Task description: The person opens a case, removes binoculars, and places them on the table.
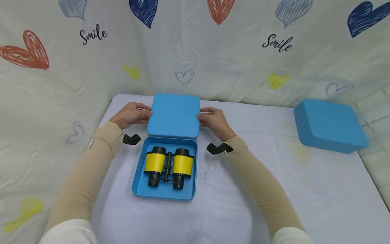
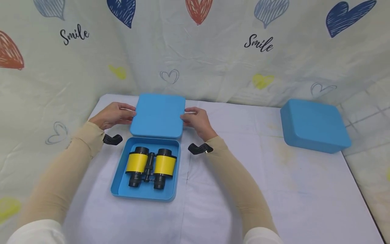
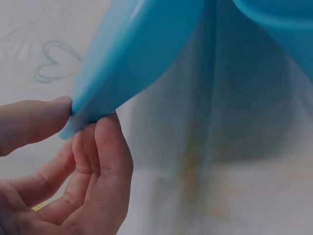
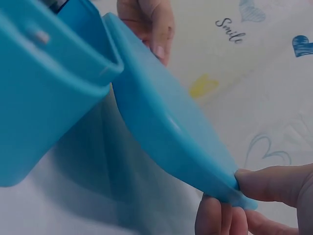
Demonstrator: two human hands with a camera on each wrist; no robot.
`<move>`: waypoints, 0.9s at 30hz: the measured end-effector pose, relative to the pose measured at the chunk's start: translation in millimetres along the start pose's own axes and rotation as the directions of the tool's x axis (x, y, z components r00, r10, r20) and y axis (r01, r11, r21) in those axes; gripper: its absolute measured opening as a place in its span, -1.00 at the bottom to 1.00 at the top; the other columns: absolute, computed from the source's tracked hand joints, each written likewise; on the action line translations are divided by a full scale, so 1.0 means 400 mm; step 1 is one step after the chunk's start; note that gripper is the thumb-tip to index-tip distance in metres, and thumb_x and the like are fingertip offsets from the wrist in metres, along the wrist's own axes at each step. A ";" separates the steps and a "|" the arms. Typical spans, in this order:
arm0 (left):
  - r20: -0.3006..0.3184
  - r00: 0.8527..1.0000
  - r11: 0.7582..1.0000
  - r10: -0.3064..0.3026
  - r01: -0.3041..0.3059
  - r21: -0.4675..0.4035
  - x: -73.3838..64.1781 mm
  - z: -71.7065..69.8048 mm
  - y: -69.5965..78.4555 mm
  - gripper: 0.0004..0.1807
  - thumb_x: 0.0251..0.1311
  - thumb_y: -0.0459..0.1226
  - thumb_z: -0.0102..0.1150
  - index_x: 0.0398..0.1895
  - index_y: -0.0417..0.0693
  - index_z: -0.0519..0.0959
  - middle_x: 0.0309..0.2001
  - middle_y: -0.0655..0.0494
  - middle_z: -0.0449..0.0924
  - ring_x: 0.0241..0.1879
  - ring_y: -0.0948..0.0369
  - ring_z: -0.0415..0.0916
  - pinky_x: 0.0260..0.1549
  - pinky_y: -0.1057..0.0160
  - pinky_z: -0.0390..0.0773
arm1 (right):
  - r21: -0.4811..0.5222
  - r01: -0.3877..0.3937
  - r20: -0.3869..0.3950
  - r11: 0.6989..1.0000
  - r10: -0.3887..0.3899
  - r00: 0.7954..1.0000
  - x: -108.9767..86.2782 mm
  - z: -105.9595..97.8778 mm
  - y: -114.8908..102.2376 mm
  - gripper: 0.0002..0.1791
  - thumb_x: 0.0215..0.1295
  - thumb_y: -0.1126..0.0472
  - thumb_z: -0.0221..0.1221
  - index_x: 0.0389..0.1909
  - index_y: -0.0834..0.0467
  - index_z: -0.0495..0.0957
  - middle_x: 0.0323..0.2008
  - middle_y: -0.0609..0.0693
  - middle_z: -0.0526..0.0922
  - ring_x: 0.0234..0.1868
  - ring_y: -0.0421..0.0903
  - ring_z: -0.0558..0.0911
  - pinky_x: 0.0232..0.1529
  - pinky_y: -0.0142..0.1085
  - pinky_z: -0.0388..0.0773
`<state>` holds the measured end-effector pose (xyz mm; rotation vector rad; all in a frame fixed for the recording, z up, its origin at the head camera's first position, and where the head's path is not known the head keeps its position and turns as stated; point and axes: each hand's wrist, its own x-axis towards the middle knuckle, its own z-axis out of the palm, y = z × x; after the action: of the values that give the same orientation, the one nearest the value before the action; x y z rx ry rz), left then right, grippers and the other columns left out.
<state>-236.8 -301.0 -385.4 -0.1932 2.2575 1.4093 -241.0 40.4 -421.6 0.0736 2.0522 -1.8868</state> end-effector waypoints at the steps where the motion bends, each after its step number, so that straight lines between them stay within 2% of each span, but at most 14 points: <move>1: 0.001 1.000 1.000 -0.005 0.005 -0.001 0.003 0.001 -0.003 -0.46 0.50 -0.18 0.16 0.43 -0.22 0.38 0.30 -0.21 0.48 -0.02 0.13 0.61 0.12 0.18 0.68 | -0.013 -0.001 0.001 1.000 0.001 1.000 0.001 0.000 0.002 -0.45 0.37 0.19 0.32 0.34 0.19 0.47 0.18 0.22 0.64 -0.12 -0.08 0.74 0.10 -0.23 0.72; 6: 0.009 1.000 1.000 -0.022 0.022 -0.001 0.019 0.006 -0.022 -0.44 0.48 -0.18 0.19 0.42 -0.23 0.38 0.26 -0.24 0.49 -0.09 0.17 0.64 0.05 0.23 0.71 | -0.092 -0.026 -0.009 0.995 0.026 1.000 0.008 0.001 0.015 -0.44 0.36 0.15 0.32 0.34 0.16 0.48 0.17 0.21 0.67 -0.14 -0.08 0.77 0.18 -0.16 0.69; 10: 0.010 1.000 1.000 -0.030 0.030 0.010 0.029 0.015 -0.032 -0.45 0.46 -0.18 0.20 0.41 -0.24 0.39 0.23 -0.25 0.53 -0.16 0.22 0.69 0.03 0.23 0.72 | -0.142 -0.035 -0.016 0.989 0.033 0.999 0.012 0.000 0.027 -0.44 0.35 0.13 0.33 0.33 0.16 0.49 0.13 0.20 0.69 -0.21 -0.10 0.79 0.15 -0.17 0.70; 18: 0.040 0.999 0.999 -0.017 0.016 0.042 0.026 0.035 -0.042 -0.48 0.48 -0.29 0.14 0.42 -0.30 0.37 0.26 -0.33 0.53 -0.19 0.27 0.73 0.03 0.22 0.72 | -0.214 -0.030 -0.021 0.976 0.026 0.999 0.011 0.006 0.035 -0.44 0.36 0.14 0.33 0.33 0.20 0.48 0.09 0.19 0.68 -0.15 -0.03 0.80 0.13 -0.18 0.70; 22: 0.029 0.999 0.997 -0.021 0.018 0.074 0.031 0.042 -0.044 -0.51 0.48 -0.31 0.12 0.40 -0.30 0.38 0.27 -0.33 0.53 -0.17 0.23 0.73 0.02 0.22 0.72 | -0.283 -0.042 -0.042 0.958 0.031 0.999 0.010 0.012 0.033 -0.44 0.35 0.12 0.34 0.32 0.19 0.49 0.10 0.18 0.70 -0.10 0.03 0.81 0.20 -0.11 0.67; 27: 0.020 0.999 0.990 -0.033 0.030 0.135 0.040 0.046 -0.047 -0.52 0.49 -0.31 0.11 0.39 -0.30 0.39 0.24 -0.31 0.53 -0.14 0.17 0.72 0.01 0.24 0.72 | -0.389 -0.027 -0.059 0.921 0.005 0.998 0.009 0.022 0.033 -0.46 0.34 0.12 0.34 0.29 0.20 0.51 0.06 0.17 0.71 -0.12 0.03 0.82 0.19 -0.08 0.67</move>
<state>-238.5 -291.5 -414.5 -0.1676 2.3108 1.2312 -238.8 32.7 -435.7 0.0436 2.4168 -1.4441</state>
